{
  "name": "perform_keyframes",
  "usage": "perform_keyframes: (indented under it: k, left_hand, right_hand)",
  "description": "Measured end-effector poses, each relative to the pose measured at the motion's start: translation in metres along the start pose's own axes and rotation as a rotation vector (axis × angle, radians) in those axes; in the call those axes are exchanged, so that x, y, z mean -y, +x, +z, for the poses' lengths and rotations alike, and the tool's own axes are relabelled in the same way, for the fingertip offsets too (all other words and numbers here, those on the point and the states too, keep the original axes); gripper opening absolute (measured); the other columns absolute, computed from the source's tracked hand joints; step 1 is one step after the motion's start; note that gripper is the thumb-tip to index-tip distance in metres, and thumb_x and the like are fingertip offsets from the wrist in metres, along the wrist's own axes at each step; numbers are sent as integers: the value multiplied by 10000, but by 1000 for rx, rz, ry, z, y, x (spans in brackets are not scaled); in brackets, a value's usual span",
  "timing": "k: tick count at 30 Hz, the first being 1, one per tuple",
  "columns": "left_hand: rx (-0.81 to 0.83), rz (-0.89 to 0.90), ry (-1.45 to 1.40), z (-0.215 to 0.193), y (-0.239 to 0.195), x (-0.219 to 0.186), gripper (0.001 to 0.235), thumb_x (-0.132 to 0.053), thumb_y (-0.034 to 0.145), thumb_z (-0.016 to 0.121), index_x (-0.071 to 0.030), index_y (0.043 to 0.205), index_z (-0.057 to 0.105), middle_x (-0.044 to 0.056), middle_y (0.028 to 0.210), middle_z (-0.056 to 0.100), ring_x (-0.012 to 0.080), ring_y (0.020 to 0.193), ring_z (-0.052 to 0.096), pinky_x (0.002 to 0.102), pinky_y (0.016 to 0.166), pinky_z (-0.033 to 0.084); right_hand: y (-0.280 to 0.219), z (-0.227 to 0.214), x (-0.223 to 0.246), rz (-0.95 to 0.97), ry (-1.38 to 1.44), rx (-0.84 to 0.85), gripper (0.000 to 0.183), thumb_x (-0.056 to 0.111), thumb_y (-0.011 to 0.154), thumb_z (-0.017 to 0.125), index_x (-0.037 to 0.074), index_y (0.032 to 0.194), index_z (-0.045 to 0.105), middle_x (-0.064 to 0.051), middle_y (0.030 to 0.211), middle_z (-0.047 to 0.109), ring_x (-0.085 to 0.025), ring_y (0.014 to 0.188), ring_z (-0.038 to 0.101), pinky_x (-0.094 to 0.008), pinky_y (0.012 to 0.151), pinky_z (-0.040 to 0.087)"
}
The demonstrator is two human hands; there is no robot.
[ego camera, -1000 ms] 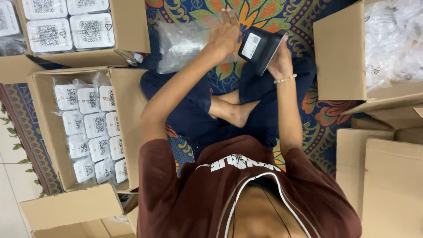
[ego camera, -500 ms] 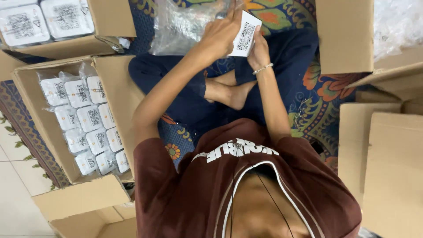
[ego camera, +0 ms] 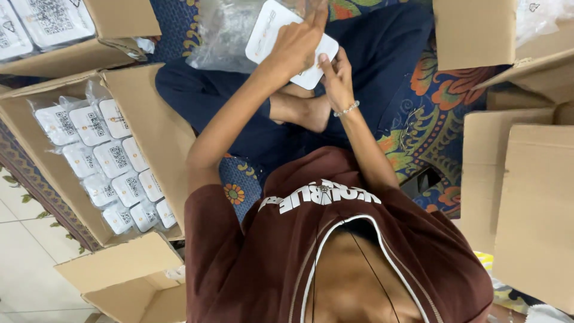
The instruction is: The person packages small electronic items into plastic bags and places them into boxes for fulfillment.
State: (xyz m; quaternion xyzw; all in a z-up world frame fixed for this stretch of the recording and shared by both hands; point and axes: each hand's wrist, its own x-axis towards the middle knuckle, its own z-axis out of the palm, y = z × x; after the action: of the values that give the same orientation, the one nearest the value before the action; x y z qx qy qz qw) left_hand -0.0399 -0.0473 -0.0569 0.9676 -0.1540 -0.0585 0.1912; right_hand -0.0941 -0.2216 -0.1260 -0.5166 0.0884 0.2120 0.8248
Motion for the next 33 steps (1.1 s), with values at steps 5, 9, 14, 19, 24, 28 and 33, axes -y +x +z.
perform_keyframes:
  k: [5,9,14,19,24,28,33]
  left_hand:
    - [62,164,-86,21,-18,-54,945,-32,719,738,89,1540,285,256,1602,375,378,829,743,420,582,587]
    - [-100,252,-9,31,-47,-91,982,-57,643,672,91,1536,291,267,1600,357,389,1029,735,410,678,604]
    - [17,257,155,46,-43,-111,757,-85,783,716,95,1460,429,287,1546,425,332,988,734,472,735,605]
    - [-9,314,276,36,-37,-120,586,-154,786,757,60,1310,606,262,1390,579,318,967,740,503,723,590]
    - [390,379,319,-9,-29,-122,517,-102,742,769,35,1235,696,205,1278,686,318,1058,717,498,794,581]
    - [471,134,831,55,-5,-116,374,-109,765,732,-36,1131,701,163,1220,668,370,1206,553,623,970,443]
    - [446,-237,1573,115,22,-74,534,-92,806,807,-33,1305,627,129,1382,556,364,1287,379,714,1101,284]
  right_hand:
    - [3,-24,-29,131,355,130,488,332,1092,438,134,1535,387,-131,1413,577,-260,1270,603,-425,1056,516]
    - [-5,-12,-25,74,177,115,512,322,1065,487,137,1532,389,-133,1422,561,-270,1276,599,-427,1062,515]
    - [-4,-12,-19,-34,-140,69,560,304,1021,567,143,1528,393,-137,1438,535,-286,1285,593,-431,1072,514]
    - [-1,-5,-15,-140,-447,30,617,287,977,647,149,1523,396,-140,1454,509,-302,1295,587,-436,1081,514]
    - [12,-6,-26,-249,-752,-24,681,270,933,728,155,1519,400,-144,1470,483,-318,1305,581,-440,1091,513]
    - [29,-9,-48,-334,-999,-72,736,258,898,792,160,1515,403,-147,1482,463,-331,1313,577,-443,1099,513]
    - [74,-24,-86,-402,-1248,-112,794,245,863,857,165,1512,406,-150,1495,442,-344,1321,572,-446,1107,512]
